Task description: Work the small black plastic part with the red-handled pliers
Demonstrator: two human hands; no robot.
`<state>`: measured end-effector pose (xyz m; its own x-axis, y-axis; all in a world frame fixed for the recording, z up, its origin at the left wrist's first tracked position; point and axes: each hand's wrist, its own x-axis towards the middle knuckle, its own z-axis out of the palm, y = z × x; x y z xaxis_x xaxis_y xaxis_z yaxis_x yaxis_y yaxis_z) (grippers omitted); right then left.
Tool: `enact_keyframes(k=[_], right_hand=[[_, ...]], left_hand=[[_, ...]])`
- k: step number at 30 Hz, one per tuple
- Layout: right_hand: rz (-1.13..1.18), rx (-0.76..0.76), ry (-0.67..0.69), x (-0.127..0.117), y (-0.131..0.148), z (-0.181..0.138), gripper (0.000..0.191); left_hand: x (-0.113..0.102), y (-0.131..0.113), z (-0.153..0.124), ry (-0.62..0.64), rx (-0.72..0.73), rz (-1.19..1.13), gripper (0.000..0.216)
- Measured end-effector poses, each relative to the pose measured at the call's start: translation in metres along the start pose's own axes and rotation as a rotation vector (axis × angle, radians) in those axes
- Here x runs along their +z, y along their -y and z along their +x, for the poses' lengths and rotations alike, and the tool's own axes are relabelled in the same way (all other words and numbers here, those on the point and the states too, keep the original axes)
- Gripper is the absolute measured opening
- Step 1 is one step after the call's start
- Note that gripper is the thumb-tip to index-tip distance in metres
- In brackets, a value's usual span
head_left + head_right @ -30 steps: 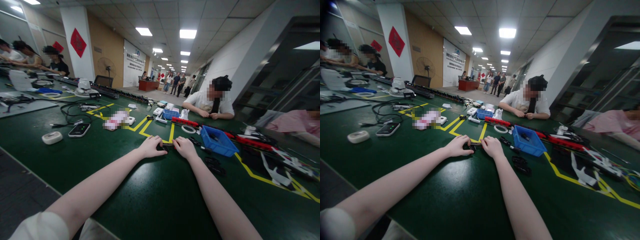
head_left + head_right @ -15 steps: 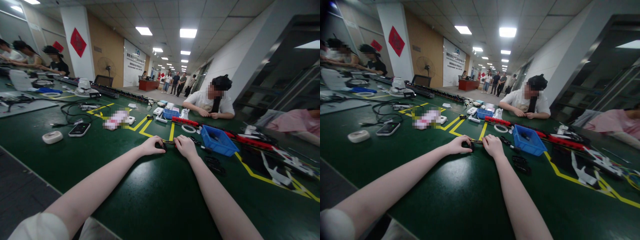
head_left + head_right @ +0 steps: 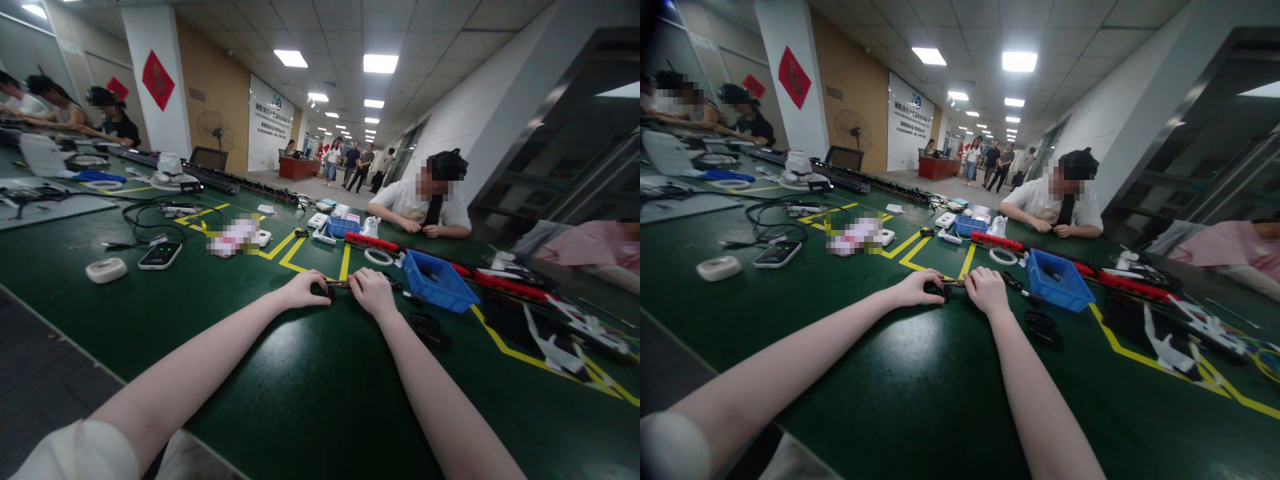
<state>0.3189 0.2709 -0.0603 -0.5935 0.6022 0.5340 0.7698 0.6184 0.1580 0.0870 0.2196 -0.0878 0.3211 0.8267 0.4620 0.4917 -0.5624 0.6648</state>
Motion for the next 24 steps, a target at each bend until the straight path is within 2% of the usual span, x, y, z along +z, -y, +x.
enact_keyframes(k=[9, 24], right_hand=[[0.006, -0.034, 0.008, -0.0003, 0.0006, -0.0002, 0.040], [0.034, -0.077, 0.064, 0.0010, 0.0006, 0.0005, 0.040]], left_hand=[[0.0009, 0.0007, 0.0002, -0.001, -0.010, 0.029, 0.045], [-0.0009, -0.0024, 0.0002, 0.031, 0.013, 0.026, 0.031]])
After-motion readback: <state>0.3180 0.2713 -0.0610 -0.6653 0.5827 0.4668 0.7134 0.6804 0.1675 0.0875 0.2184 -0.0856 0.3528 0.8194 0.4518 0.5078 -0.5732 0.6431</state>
